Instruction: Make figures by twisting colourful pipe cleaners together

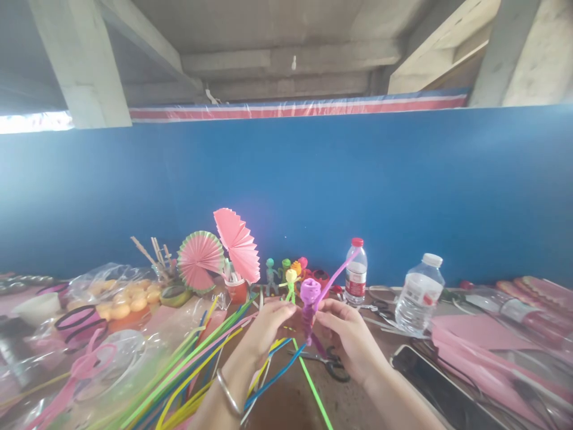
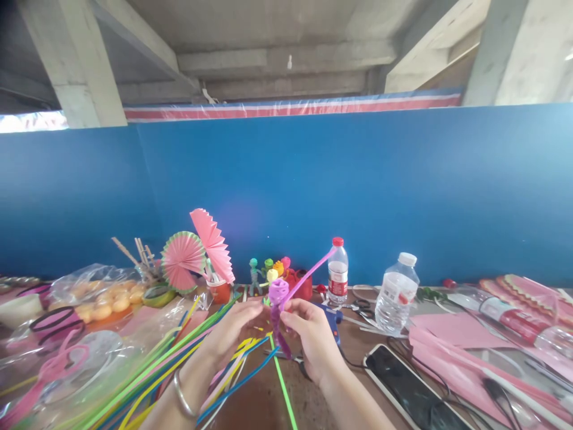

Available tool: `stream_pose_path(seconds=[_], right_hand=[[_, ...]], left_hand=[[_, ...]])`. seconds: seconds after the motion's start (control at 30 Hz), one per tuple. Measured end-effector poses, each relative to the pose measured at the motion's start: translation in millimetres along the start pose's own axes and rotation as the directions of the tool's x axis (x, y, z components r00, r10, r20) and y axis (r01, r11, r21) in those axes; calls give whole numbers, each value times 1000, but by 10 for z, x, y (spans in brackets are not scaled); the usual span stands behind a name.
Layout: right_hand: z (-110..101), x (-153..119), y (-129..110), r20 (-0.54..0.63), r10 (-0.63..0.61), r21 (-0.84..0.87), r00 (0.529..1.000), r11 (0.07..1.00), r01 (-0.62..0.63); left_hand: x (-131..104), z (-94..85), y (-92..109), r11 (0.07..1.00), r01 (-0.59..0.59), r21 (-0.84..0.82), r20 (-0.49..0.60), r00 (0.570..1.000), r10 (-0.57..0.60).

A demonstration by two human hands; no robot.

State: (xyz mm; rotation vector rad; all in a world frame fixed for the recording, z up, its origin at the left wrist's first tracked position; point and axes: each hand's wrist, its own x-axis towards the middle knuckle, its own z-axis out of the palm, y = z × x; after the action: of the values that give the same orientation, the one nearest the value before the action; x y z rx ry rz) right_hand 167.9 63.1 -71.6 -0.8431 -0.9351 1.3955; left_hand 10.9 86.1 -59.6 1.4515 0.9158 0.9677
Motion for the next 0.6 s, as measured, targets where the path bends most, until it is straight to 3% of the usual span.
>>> stream_pose_path(seconds=[0.07, 0.27, 0.43, 0.6], right_hand=[[-11, 16, 32, 14, 12, 19, 1000, 1000, -12], [-17, 36, 83, 72, -17, 18, 997, 1000, 15], [-9, 55, 106, 51, -64, 23, 997, 998, 63], [-26, 89, 138, 29, -126, -22, 992, 992, 126]], left_hand=[[16, 18, -30, 985, 33, -171, 74, 997, -20], [43, 62, -88, 857, 97, -506, 146, 989, -26], [20, 85, -90, 796, 188, -575, 193, 977, -91], [30, 114, -134, 780, 173, -601, 167, 982, -90]])
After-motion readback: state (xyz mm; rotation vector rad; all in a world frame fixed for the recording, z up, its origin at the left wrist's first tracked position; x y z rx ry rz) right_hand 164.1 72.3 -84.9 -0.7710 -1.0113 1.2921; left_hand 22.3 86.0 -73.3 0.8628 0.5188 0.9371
